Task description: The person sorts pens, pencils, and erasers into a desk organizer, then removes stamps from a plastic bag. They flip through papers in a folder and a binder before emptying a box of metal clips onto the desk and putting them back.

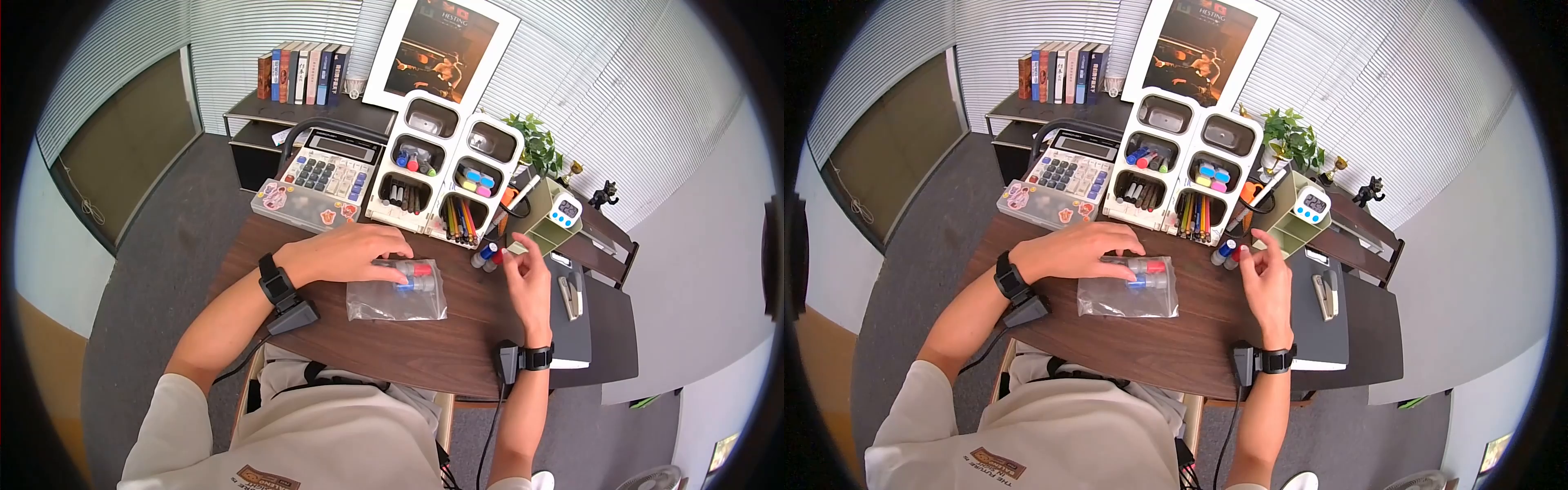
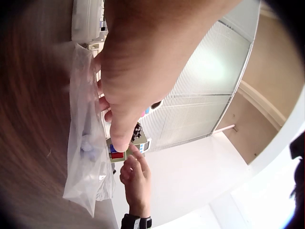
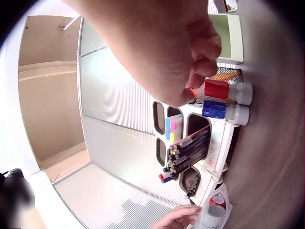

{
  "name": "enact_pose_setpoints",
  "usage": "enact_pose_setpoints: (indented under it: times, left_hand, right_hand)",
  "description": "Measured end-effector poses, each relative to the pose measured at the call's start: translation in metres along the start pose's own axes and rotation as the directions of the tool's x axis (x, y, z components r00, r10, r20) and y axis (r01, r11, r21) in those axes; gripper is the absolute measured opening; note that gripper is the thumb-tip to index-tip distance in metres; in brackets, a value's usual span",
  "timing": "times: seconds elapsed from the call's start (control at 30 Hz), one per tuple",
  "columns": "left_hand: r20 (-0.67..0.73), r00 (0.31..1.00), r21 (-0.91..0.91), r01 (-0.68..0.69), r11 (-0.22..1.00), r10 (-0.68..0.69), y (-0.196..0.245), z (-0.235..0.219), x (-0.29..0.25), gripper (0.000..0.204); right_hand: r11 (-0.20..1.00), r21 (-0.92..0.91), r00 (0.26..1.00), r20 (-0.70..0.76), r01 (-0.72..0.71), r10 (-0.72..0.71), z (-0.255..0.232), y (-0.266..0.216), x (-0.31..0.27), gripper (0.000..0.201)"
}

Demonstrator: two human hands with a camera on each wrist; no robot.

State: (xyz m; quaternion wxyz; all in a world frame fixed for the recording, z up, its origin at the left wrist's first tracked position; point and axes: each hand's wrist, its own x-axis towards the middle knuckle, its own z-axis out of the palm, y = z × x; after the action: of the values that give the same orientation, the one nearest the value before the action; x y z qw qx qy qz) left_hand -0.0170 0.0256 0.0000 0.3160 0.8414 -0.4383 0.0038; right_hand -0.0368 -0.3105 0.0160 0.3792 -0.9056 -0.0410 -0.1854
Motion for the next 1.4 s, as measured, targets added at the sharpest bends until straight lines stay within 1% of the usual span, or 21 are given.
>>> enact_pose_setpoints:
  times: [0.1,0.13,0.27,0.33,0.37,0.43,0.47,0.5,0.53,0.57,0.6,0.67,0.7,0.8,0.97,1.03,1.17,1.23,1.3,1.37,1.4]
  left_hand:
    - [-0.047,0.999,0.031,-0.008,0.999,0.010,0.002,0.000,0.001,0.040]
    - [-0.058,0.998,0.028,-0.001,1.000,0.003,0.002,0.000,0.001,0.039]
    - [-0.100,0.995,0.054,-0.017,0.998,0.022,0.002,-0.001,0.001,0.037]
    - [-0.134,0.990,0.066,-0.036,0.997,0.045,0.000,0.001,0.002,0.035]
    - [-0.166,0.984,0.077,-0.057,0.995,0.069,-0.002,0.002,0.002,0.032]
    - [-0.197,0.977,0.067,-0.074,0.995,0.086,-0.003,0.003,0.003,0.029]
    - [-0.222,0.969,0.060,-0.094,0.994,0.105,-0.003,0.003,0.004,0.026]
    - [-0.227,0.969,0.063,-0.088,0.994,0.100,-0.001,0.003,0.003,0.026]
    - [-0.229,0.967,0.037,-0.103,0.994,0.108,0.002,0.003,0.003,0.026]
    - [-0.228,0.966,0.011,-0.118,0.993,0.118,0.006,0.003,0.003,0.026]
    - [-0.226,0.967,0.014,-0.116,0.993,0.116,0.009,0.003,0.003,0.026]
    - [-0.249,0.945,0.026,-0.212,0.977,0.212,0.016,0.006,0.003,0.031]
    - [-0.246,0.946,0.028,-0.209,0.978,0.209,0.019,0.007,0.004,0.031]
    - [-0.229,0.932,0.052,-0.277,0.959,0.282,0.020,0.014,0.006,0.041]
    - [-0.261,0.893,0.162,-0.333,0.929,0.365,0.015,0.024,0.008,0.037]
    - [-0.278,0.884,0.178,-0.337,0.925,0.376,0.017,0.023,0.008,0.036]
    - [-0.233,0.888,0.205,-0.354,0.912,0.397,0.019,0.021,0.008,0.034]
    - [-0.212,0.891,0.205,-0.360,0.910,0.400,0.018,0.022,0.008,0.034]
    - [-0.257,0.870,0.221,-0.370,0.902,0.420,0.014,0.027,0.009,0.031]
    - [-0.251,0.879,0.240,-0.348,0.906,0.405,0.019,0.021,0.008,0.031]
    - [-0.246,0.888,0.262,-0.324,0.909,0.388,0.020,0.017,0.007,0.032]
  right_hand:
    - [0.992,-0.110,0.995,0.090,0.060,-0.050,0.004,0.006,-0.003,0.037]
    - [0.992,-0.120,0.994,0.106,0.034,-0.021,0.005,0.010,-0.001,0.037]
    - [0.989,-0.140,0.994,0.103,0.038,-0.024,0.001,0.014,0.000,0.033]
    - [0.973,-0.226,0.999,0.014,0.043,-0.041,-0.004,0.012,0.000,0.024]
    - [0.973,-0.228,0.999,0.017,0.047,-0.044,-0.006,0.010,0.000,0.024]
    - [0.999,0.009,0.973,-0.227,0.039,-0.036,-0.010,0.003,0.000,0.017]
    - [0.999,0.010,0.974,-0.221,0.044,-0.041,-0.011,0.001,-0.002,0.017]
    - [0.966,0.248,0.989,-0.145,0.072,-0.036,-0.011,-0.001,-0.006,0.014]
    - [0.878,0.473,0.996,-0.069,0.075,-0.048,-0.010,-0.004,-0.011,0.012]
    - [0.739,0.672,0.997,0.001,0.055,-0.075,-0.008,-0.008,-0.014,0.011]
    - [0.736,0.674,0.992,0.029,0.072,-0.123,0.002,-0.013,-0.020,0.013]
    - [0.759,0.651,0.956,0.224,-0.004,-0.187,0.014,-0.028,-0.028,0.017]
    - [0.774,0.633,0.929,0.300,-0.023,-0.218,0.021,-0.033,-0.032,0.019]
    - [0.776,0.627,0.863,0.427,-0.069,-0.268,0.035,-0.036,-0.036,0.024]
    - [0.803,0.592,0.842,0.463,-0.063,-0.276,0.039,-0.035,-0.038,0.026]
    - [0.861,0.507,0.842,0.454,0.022,-0.290,0.040,-0.037,-0.038,0.024]
    - [0.895,0.439,0.839,0.458,0.075,-0.294,0.040,-0.039,-0.038,0.023]
    - [0.897,0.385,0.838,0.399,0.216,-0.373,0.044,-0.036,-0.039,0.021]
    - [0.885,0.406,0.840,0.377,0.228,-0.389,0.043,-0.037,-0.038,0.021]
    - [0.875,0.422,0.843,0.356,0.239,-0.402,0.037,-0.036,-0.038,0.021]
    - [0.855,0.504,0.882,0.338,0.124,-0.328,0.032,-0.035,-0.037,0.022]
